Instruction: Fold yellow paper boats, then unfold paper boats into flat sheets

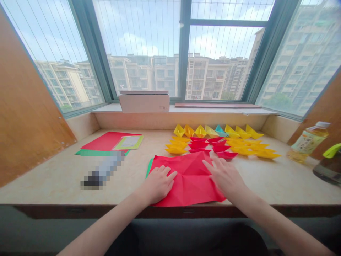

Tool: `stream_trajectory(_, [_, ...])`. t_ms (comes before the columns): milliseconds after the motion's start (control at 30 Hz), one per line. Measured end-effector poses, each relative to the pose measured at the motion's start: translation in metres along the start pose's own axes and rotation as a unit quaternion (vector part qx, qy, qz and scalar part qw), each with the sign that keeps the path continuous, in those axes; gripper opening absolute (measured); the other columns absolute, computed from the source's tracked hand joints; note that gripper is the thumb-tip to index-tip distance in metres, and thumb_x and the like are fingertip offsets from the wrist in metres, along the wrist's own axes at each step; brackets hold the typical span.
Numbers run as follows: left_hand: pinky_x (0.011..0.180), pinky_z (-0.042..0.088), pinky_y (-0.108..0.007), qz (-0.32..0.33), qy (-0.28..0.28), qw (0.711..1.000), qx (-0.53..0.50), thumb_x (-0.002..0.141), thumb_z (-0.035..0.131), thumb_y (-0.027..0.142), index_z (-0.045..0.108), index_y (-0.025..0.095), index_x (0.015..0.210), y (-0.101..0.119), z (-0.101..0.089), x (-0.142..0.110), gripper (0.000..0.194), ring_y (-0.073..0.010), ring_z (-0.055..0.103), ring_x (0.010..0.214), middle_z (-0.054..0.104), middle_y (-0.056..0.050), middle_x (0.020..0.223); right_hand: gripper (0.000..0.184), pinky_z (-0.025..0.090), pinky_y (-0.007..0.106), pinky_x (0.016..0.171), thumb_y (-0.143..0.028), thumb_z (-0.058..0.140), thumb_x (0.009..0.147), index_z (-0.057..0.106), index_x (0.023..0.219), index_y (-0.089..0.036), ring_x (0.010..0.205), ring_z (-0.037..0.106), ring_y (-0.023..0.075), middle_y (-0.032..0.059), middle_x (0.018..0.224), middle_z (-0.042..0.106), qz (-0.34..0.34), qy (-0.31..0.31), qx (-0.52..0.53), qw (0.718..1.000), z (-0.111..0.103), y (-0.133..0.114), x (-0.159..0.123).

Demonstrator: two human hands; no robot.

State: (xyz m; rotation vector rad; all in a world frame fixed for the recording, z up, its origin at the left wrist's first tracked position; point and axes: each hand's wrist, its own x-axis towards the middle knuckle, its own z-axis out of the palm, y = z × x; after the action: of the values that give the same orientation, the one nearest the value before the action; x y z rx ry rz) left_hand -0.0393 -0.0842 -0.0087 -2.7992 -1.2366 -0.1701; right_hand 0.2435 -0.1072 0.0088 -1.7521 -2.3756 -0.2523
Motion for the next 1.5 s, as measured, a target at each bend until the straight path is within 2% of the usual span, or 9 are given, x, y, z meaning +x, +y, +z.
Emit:
stream_trajectory(100, [0.112, 0.033, -0.052, -0.018, -0.011, 1.000, -0.008, 0.100, 0.033, 0.031, 0.048, 0.020, 0.145, 0.001, 0.002, 0.000, 0.049, -0.0330, 0.044, 0.135, 0.054, -0.017, 0.141, 0.037, 0.043, 0.045, 0.104, -0.005, 0.046, 0.088, 0.075, 0.109, -0.015, 0.121, 0.060, 0.0338, 0.0196, 0.126, 0.067, -0.127, -0.110, 0.004, 0.986, -0.020, -0.018, 0.006])
stream_trajectory(233, [0.119, 0.021, -0.051, -0.042, -0.056, 0.995, -0.067, 0.101, 0.033, 0.034, 0.046, 0.021, 0.147, -0.002, 0.003, 0.000, 0.050, -0.0313, 0.024, 0.148, 0.035, -0.014, 0.158, 0.028, 0.054, 0.041, 0.078, -0.027, 0.054, 0.092, 0.079, 0.093, -0.014, 0.082, 0.073, 0.0324, 0.0186, 0.089, 0.077, -0.108, -0.224, 0.045, 0.968, -0.029, -0.038, 0.019])
stream_trajectory(333, [0.119, 0.020, -0.053, -0.057, -0.068, 0.992, -0.094, 0.101, 0.034, 0.041, 0.045, 0.024, 0.148, -0.005, 0.006, 0.001, 0.051, -0.0321, 0.023, 0.149, 0.032, -0.014, 0.159, 0.051, 0.047, 0.048, 0.095, -0.048, 0.040, 0.100, 0.065, 0.128, -0.013, 0.113, 0.064, 0.0366, 0.0218, 0.122, 0.069, -0.090, -0.177, 0.066, 0.978, -0.014, -0.053, 0.030])
stream_trajectory(400, [0.119, 0.019, -0.052, -0.061, -0.056, 0.991, -0.102, 0.100, 0.034, 0.042, 0.045, 0.024, 0.148, -0.007, 0.010, 0.001, 0.052, -0.0320, 0.022, 0.149, 0.032, -0.014, 0.159, 0.064, 0.032, 0.055, 0.110, -0.057, 0.037, 0.098, 0.049, 0.144, -0.015, 0.140, 0.039, 0.0390, 0.0218, 0.150, 0.045, -0.081, -0.123, 0.108, 0.983, 0.004, -0.060, 0.035])
stream_trajectory(567, [0.119, 0.018, -0.051, -0.066, -0.049, 0.989, -0.125, 0.099, 0.037, 0.047, 0.040, 0.027, 0.150, -0.011, 0.011, -0.003, 0.054, -0.0312, 0.020, 0.150, 0.028, -0.013, 0.160, 0.072, 0.013, 0.056, 0.119, -0.066, 0.029, 0.097, 0.029, 0.155, -0.023, 0.152, 0.010, 0.0324, 0.0127, 0.163, 0.020, -0.082, -0.165, 0.196, 0.963, 0.040, -0.059, 0.035])
stream_trajectory(733, [0.118, 0.016, -0.054, -0.060, -0.084, 0.986, -0.133, 0.096, 0.038, 0.058, 0.033, 0.029, 0.153, -0.014, 0.006, -0.005, 0.063, -0.0342, 0.017, 0.150, 0.023, -0.015, 0.161, 0.074, 0.011, 0.048, 0.121, -0.068, 0.029, 0.096, 0.031, 0.154, -0.022, 0.152, 0.012, 0.0292, 0.0110, 0.163, 0.021, -0.091, -0.161, 0.210, 0.960, 0.042, -0.039, 0.032])
stream_trajectory(933, [0.119, 0.013, -0.054, -0.074, -0.060, 0.988, -0.119, 0.096, 0.036, 0.061, 0.034, 0.029, 0.152, -0.014, 0.012, -0.010, 0.065, -0.0350, 0.013, 0.150, 0.022, -0.014, 0.162, 0.072, 0.012, 0.044, 0.122, -0.062, 0.028, 0.098, 0.032, 0.154, -0.018, 0.151, 0.016, 0.0268, 0.0121, 0.162, 0.023, -0.038, -0.125, 0.182, 0.975, 0.050, -0.019, 0.030])
stream_trajectory(1300, [0.118, 0.018, -0.054, -0.162, -0.078, 0.979, -0.092, 0.094, 0.036, 0.065, 0.035, 0.029, 0.152, -0.025, 0.001, -0.033, 0.068, -0.0364, 0.017, 0.149, 0.019, -0.018, 0.162, 0.067, 0.012, 0.052, 0.122, -0.063, 0.037, 0.096, 0.025, 0.154, -0.033, 0.151, 0.010, 0.0300, 0.0053, 0.164, 0.013, -0.119, -0.208, 0.202, 0.949, 0.020, 0.008, -0.008])
stream_trajectory(1500, [0.115, 0.010, -0.064, -0.164, -0.083, 0.983, -0.025, 0.094, 0.041, 0.058, 0.043, 0.024, 0.148, -0.030, -0.002, -0.029, 0.064, -0.0374, 0.015, 0.150, 0.028, -0.021, 0.158, 0.065, 0.014, 0.051, 0.122, -0.063, 0.036, 0.097, 0.028, 0.154, -0.033, 0.151, 0.014, 0.0295, 0.0059, 0.163, 0.018, -0.149, -0.214, 0.175, 0.950, 0.015, 0.006, 0.001])
